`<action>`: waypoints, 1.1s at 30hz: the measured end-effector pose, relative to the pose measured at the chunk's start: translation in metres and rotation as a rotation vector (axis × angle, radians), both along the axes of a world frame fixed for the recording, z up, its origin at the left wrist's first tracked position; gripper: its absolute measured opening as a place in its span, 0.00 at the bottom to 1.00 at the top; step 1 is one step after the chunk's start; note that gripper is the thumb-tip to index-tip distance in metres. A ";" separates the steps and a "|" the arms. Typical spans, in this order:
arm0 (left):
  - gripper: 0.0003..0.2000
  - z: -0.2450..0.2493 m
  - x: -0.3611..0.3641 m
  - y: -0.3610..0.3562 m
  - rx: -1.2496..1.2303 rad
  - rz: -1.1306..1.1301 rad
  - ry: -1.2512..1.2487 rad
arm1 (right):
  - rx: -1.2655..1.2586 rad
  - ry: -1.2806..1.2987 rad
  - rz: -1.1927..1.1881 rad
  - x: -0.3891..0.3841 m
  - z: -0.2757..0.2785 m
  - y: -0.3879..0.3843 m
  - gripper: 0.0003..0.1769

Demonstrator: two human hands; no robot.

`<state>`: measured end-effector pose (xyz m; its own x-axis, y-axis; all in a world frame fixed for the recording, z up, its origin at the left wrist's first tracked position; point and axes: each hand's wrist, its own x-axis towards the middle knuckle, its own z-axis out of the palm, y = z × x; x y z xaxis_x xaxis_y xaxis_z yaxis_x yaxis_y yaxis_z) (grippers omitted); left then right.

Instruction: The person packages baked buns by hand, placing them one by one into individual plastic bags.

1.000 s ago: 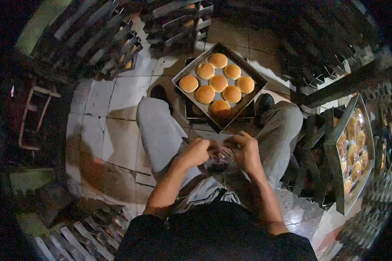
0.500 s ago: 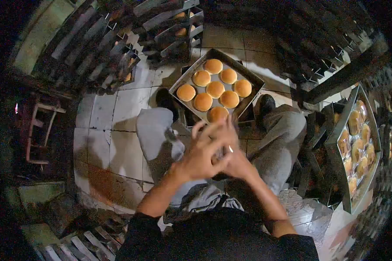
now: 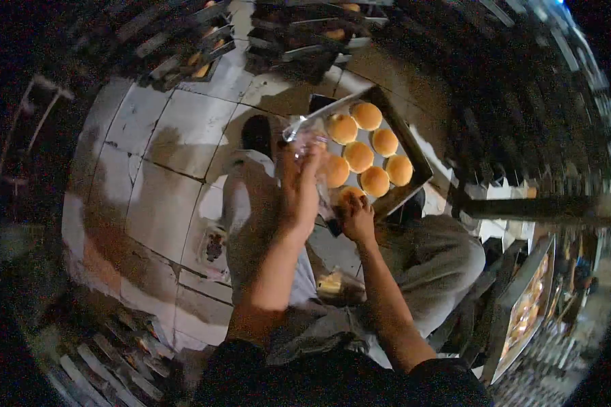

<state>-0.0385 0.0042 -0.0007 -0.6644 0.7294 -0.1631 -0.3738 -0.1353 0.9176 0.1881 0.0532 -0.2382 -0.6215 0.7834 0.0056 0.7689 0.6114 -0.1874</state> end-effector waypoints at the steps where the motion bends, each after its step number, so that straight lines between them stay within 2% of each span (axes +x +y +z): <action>1: 0.19 0.011 -0.003 -0.002 0.003 -0.013 -0.059 | 0.004 0.000 0.026 0.001 -0.024 0.015 0.27; 3: 0.18 0.020 -0.007 -0.003 0.010 -0.015 -0.112 | -0.017 -0.005 -0.228 -0.004 -0.047 0.038 0.25; 4: 0.19 0.010 -0.007 -0.002 0.020 -0.029 -0.148 | -0.014 0.003 -0.216 -0.005 -0.037 0.046 0.25; 6: 0.20 0.001 -0.003 0.001 0.041 -0.040 -0.168 | -0.400 0.242 -0.335 -0.008 -0.012 0.062 0.23; 7: 0.21 0.001 0.001 0.003 0.027 -0.059 -0.224 | -0.436 0.171 -0.343 -0.011 -0.004 0.063 0.23; 8: 0.21 -0.001 0.005 0.007 0.014 -0.082 -0.277 | -0.471 0.099 -0.347 -0.015 0.004 0.064 0.23; 9: 0.21 -0.029 0.011 0.016 0.069 -0.079 -0.300 | -0.435 0.084 -0.181 -0.016 0.013 0.057 0.26; 10: 0.21 -0.031 0.014 0.017 0.081 -0.091 -0.281 | -0.394 0.066 -0.023 -0.009 0.020 0.048 0.28; 11: 0.20 -0.029 0.018 0.018 0.100 -0.128 -0.339 | -0.696 0.440 -0.075 0.005 -0.015 0.040 0.36; 12: 0.20 -0.026 0.022 0.020 0.119 -0.166 -0.392 | -0.676 0.465 -0.073 0.015 0.000 0.031 0.36; 14: 0.19 -0.035 0.026 0.020 0.150 -0.205 -0.433 | -0.723 1.039 -0.014 0.024 0.048 0.011 0.38; 15: 0.19 -0.046 0.026 0.017 0.167 -0.203 -0.446 | -0.851 1.174 -0.173 0.025 0.064 0.006 0.40; 16: 0.19 -0.051 0.026 0.011 0.178 -0.196 -0.465 | -0.786 1.093 -0.309 0.029 0.090 0.000 0.41; 18: 0.19 -0.045 0.024 -0.003 0.184 -0.235 -0.435 | -0.902 1.301 -0.360 0.023 0.212 -0.036 0.43; 20: 0.20 -0.025 0.029 -0.013 0.109 -0.189 -0.470 | -1.108 1.160 -0.313 0.039 0.280 -0.065 0.34; 21: 0.21 -0.014 0.029 -0.017 -0.015 -0.191 -0.474 | -1.141 1.068 -0.204 0.046 0.284 -0.071 0.33; 22: 0.21 -0.014 0.029 -0.019 -0.015 -0.196 -0.471 | -1.151 1.097 -0.220 0.047 0.293 -0.079 0.31; 24: 0.22 -0.020 0.033 -0.024 0.248 -0.387 -0.605 | -0.923 1.187 -0.086 0.034 0.288 -0.089 0.30; 26: 0.22 0.003 0.048 -0.026 0.186 -0.309 -0.701 | -0.577 0.935 -0.031 0.010 0.311 -0.102 0.30; 28: 0.23 0.011 0.045 -0.029 0.082 -0.174 -0.410 | -0.157 0.755 0.171 -0.007 0.299 -0.112 0.29; 29: 0.23 0.012 0.041 -0.035 0.282 -0.311 -0.763 | -0.284 0.649 0.260 -0.003 0.302 -0.116 0.30; 30: 0.23 0.003 0.039 -0.035 0.295 -0.297 -0.766 | -0.284 0.640 0.276 -0.006 0.294 -0.109 0.30; 32: 0.23 -0.024 0.053 -0.033 0.220 -0.198 -0.478 | -0.399 0.691 0.226 -0.011 0.268 -0.104 0.32; 33: 0.23 0.018 0.074 -0.047 -0.022 -0.120 -0.379 | -0.453 0.737 0.081 -0.021 0.277 -0.102 0.29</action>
